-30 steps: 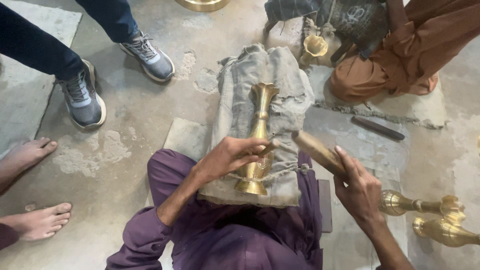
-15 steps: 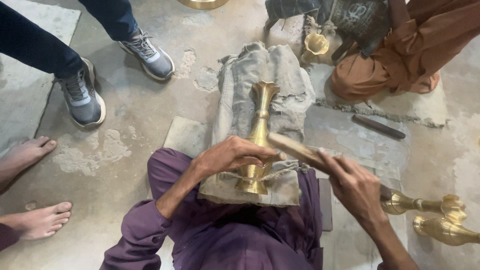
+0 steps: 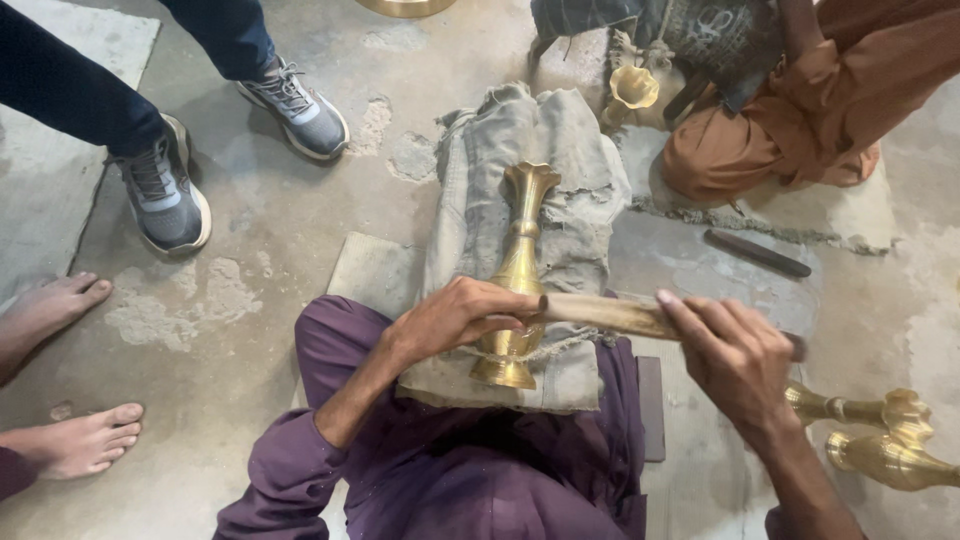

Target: The person sits on the floor holding a small chisel against a brass vase resting on a cloth cushion and strikes the chisel with a wooden mallet to engrave a decorative pattern, rotating the vase to work on different areas.

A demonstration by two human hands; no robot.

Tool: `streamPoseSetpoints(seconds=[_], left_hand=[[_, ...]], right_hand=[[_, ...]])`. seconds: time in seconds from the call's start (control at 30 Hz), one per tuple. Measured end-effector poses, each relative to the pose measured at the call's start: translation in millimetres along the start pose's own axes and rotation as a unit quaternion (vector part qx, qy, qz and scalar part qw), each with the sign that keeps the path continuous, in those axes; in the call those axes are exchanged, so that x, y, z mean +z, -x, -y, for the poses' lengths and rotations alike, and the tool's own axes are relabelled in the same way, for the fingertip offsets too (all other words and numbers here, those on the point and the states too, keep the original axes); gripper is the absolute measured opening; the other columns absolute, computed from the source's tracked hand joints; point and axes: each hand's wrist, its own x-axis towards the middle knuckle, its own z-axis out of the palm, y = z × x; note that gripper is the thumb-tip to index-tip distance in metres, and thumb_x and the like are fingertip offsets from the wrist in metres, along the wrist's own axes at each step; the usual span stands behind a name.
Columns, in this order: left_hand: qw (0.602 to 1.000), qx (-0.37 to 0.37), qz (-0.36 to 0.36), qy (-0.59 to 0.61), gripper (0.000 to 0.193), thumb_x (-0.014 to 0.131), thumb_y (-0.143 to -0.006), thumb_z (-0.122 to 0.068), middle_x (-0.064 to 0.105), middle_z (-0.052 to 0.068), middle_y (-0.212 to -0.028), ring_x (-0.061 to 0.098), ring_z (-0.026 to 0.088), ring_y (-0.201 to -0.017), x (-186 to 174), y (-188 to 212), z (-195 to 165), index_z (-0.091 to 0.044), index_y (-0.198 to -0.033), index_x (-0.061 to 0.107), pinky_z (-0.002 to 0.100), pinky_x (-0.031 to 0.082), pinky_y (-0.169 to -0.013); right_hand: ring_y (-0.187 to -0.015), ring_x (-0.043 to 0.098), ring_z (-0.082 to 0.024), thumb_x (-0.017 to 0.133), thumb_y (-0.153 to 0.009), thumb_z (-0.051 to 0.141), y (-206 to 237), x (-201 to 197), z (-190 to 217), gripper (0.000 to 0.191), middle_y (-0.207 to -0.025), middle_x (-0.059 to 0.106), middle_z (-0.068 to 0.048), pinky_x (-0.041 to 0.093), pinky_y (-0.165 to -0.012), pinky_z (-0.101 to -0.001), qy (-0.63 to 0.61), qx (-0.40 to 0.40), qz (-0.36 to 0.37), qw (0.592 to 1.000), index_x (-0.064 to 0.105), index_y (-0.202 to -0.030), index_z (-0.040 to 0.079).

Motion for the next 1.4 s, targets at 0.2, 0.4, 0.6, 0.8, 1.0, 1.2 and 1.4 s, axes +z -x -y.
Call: streamPoseSetpoints(seconds=[0.2,0.4,0.6,0.8,1.0,1.2,1.4], left_hand=[[0.994,-0.083,-0.043,0.061,0.049,0.072,-0.092,-0.017,0.078,0.009,-0.116,0.079,0.020,-0.099,10.2,7.7,-3.5,-0.016,-0.140,0.064,0.037,0.066,-0.086],[0.984,-0.097,-0.124,0.080,0.048,0.072,-0.092,-0.010,0.076,0.012,-0.123,0.078,0.020,-0.102,20.1,15.6,-4.8,-0.013,-0.139,0.063,0.035,0.066,-0.086],[0.959,-0.141,-0.192,0.153,0.049,0.070,-0.097,-0.009,0.080,0.013,-0.112,0.079,0.019,-0.103,27.7,23.0,-14.9,-0.011,-0.144,0.057,0.034,0.066,-0.088],[0.950,-0.162,-0.233,0.128,0.048,0.077,-0.093,-0.013,0.080,0.012,-0.105,0.079,0.017,-0.096,33.2,21.6,-16.7,-0.009,-0.138,0.059,0.032,0.065,-0.077],[0.947,-0.168,-0.231,0.148,0.048,0.074,-0.096,-0.017,0.081,0.011,-0.108,0.079,0.016,-0.099,36.8,25.4,-13.5,-0.011,-0.141,0.058,0.032,0.066,-0.079],[0.921,-0.200,-0.291,0.163,0.049,0.075,-0.094,-0.018,0.081,0.008,-0.103,0.081,0.019,-0.094,53.4,27.1,-5.5,-0.014,-0.139,0.057,0.036,0.071,-0.079],[0.898,-0.231,-0.344,0.149,0.048,0.075,-0.093,-0.016,0.082,0.009,-0.097,0.082,0.020,-0.087,70.8,33.0,-1.9,-0.013,-0.138,0.057,0.036,0.071,-0.074]], right_hand=[[-0.085,0.071,-0.019,0.071,-0.087,0.014,-26.3,-26.0,11.9,0.055,-0.111,0.073,-0.009,0.059,-0.067,-0.0329,-0.121,0.073,0.004,0.990,0.059,-0.141,0.021],[-0.088,0.073,-0.024,0.071,-0.090,0.017,-46.5,-32.9,8.1,0.060,-0.118,0.072,-0.011,0.062,-0.074,-0.0359,-0.035,0.031,0.036,0.998,0.053,-0.146,0.023],[-0.096,0.075,-0.027,0.075,-0.083,0.011,-79.7,-50.9,11.6,0.074,-0.117,0.073,-0.010,0.062,-0.080,-0.0397,-0.075,0.055,0.074,0.993,0.052,-0.152,0.024],[-0.091,0.073,-0.029,0.074,-0.082,0.011,-109.7,-78.5,28.7,0.073,-0.118,0.071,-0.013,0.061,-0.079,-0.0419,-0.099,0.060,0.067,0.991,0.054,-0.151,0.019],[-0.077,0.073,-0.019,0.072,-0.090,0.016,-131.5,-77.2,24.9,0.052,-0.116,0.074,-0.002,0.063,-0.068,-0.0375,-0.024,0.005,0.166,0.986,0.063,-0.138,0.030],[-0.070,0.069,-0.014,0.069,-0.091,0.016,-147.3,-71.6,29.0,0.067,-0.108,0.074,0.000,0.059,-0.060,-0.0313,-0.015,-0.011,0.188,0.982,0.053,-0.154,0.031],[-0.068,0.068,-0.016,0.068,-0.089,0.013,-166.6,-68.5,36.8,0.072,-0.103,0.074,-0.001,0.059,-0.055,-0.0320,0.010,-0.040,0.185,0.982,0.047,-0.155,0.034]])
